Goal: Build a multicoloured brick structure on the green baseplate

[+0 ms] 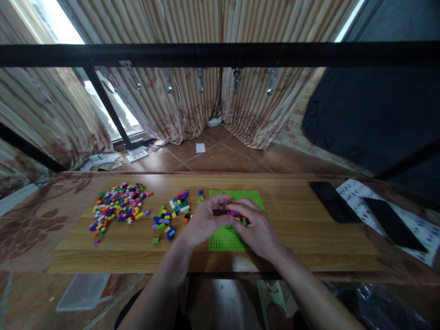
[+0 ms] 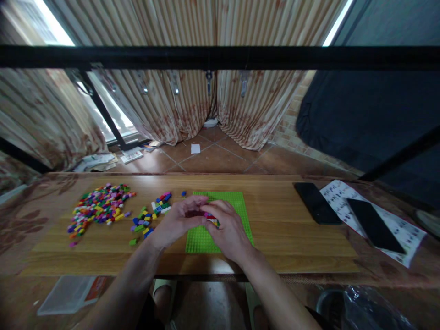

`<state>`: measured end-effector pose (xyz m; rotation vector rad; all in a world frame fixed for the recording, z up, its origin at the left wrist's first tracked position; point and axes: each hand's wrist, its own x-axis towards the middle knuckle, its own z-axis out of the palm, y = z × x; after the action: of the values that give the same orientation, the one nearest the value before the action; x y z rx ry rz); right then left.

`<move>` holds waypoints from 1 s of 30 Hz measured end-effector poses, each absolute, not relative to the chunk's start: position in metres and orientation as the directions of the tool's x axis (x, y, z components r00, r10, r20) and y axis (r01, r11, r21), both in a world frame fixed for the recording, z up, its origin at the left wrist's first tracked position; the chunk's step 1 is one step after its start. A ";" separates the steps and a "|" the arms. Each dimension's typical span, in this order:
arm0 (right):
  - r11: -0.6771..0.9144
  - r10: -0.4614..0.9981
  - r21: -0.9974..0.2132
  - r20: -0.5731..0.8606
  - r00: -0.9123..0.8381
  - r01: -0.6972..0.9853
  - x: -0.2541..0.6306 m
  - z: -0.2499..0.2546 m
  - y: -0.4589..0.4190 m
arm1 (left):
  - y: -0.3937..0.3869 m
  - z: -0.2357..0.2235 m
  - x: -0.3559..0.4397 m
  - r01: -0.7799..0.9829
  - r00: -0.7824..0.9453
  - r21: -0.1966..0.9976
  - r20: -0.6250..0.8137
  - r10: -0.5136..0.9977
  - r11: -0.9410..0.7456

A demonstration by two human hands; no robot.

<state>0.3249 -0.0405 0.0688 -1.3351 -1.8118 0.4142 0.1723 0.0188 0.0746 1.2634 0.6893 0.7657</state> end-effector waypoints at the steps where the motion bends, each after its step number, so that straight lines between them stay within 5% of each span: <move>1: 0.383 0.901 -0.674 0.424 -0.094 0.632 0.328 0.069 -0.040 | 0.019 0.074 0.176 -0.130 0.571 0.983 -0.030 0.820 0.127; 16: 0.314 0.946 -0.778 0.307 -0.108 0.544 0.364 0.072 -0.034 | 0.024 0.061 0.196 -0.168 0.588 0.979 0.005 0.809 0.116; 25: 0.183 0.959 -0.676 0.283 0.023 0.714 0.371 0.057 -0.025 | 0.041 0.054 0.180 0.094 0.293 0.995 0.005 0.956 -0.034; 30: 0.213 0.959 -0.647 0.282 -0.031 0.732 0.364 0.055 -0.024 | 0.042 0.052 0.177 0.197 0.279 0.977 0.026 0.960 -0.084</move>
<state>0.3645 -0.0239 0.0553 -1.5716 -1.8147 0.4280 0.1770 0.0424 0.0517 1.5210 1.1168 0.9318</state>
